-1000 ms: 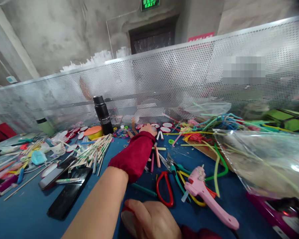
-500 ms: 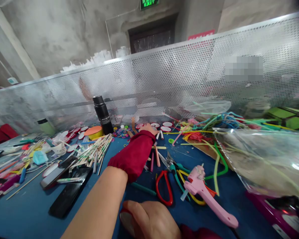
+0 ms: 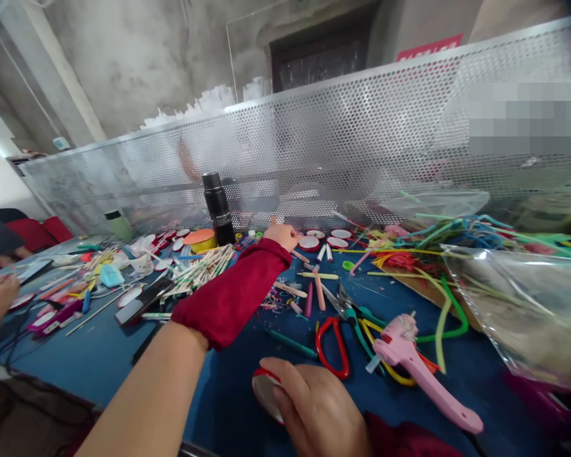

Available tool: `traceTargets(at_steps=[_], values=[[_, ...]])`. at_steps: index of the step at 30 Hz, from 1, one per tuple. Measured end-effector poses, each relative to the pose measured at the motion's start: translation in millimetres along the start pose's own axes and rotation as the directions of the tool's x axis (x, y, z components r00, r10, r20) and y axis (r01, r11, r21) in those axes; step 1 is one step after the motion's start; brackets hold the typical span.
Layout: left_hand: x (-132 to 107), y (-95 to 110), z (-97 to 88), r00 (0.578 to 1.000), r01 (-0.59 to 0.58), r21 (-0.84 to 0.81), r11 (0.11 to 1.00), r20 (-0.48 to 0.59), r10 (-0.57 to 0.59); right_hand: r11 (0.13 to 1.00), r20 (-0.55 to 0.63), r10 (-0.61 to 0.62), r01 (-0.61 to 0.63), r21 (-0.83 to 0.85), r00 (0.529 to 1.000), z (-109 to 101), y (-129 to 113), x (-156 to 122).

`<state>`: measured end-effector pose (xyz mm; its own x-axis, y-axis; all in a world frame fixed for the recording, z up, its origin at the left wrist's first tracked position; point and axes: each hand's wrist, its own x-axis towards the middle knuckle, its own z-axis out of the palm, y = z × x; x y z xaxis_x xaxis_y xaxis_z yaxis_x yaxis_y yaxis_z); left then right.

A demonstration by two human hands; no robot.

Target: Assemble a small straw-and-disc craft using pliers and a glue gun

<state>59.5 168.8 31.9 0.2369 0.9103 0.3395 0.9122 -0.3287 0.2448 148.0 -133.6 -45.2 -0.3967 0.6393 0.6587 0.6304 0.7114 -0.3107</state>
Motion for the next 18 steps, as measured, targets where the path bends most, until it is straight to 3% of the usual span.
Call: traceTargets(at_steps=[4, 8, 10, 13, 15, 18], values=[[-51, -23, -38.8, 0.999, -0.054, -0.106, 0.993, 0.004, 0.055, 0.999, 0.072, 0.042, -0.042, 0.004, 0.997, 0, 7, 4], [-119, -36, -59.4, 0.992, -0.095, -0.291, 0.952, 0.053, 0.115, 0.987, 0.126, 0.161, -0.162, -0.001, 0.979, -1, 15, 13], [-152, -38, -62.5, 0.987, -0.070, -0.456, 0.887, 0.098, 0.128, 0.973, 0.131, 0.227, -0.230, 0.011, 0.965, -2, 17, 17], [-190, -34, -62.6, 0.970, 0.030, -0.737, 0.675, 0.185, 0.159, 0.951, 0.100, 0.305, -0.309, 0.022, 0.947, -4, 19, 25], [-207, -30, -60.7, 0.948, 0.089, -0.787, 0.611, 0.256, 0.191, 0.942, 0.076, 0.334, -0.336, 0.012, 0.940, -4, 19, 33], [-219, -24, -53.8, 0.920, 0.056, -0.809, 0.585, 0.270, 0.285, 0.932, 0.031, 0.363, -0.363, -0.015, 0.931, -4, 21, 45]])
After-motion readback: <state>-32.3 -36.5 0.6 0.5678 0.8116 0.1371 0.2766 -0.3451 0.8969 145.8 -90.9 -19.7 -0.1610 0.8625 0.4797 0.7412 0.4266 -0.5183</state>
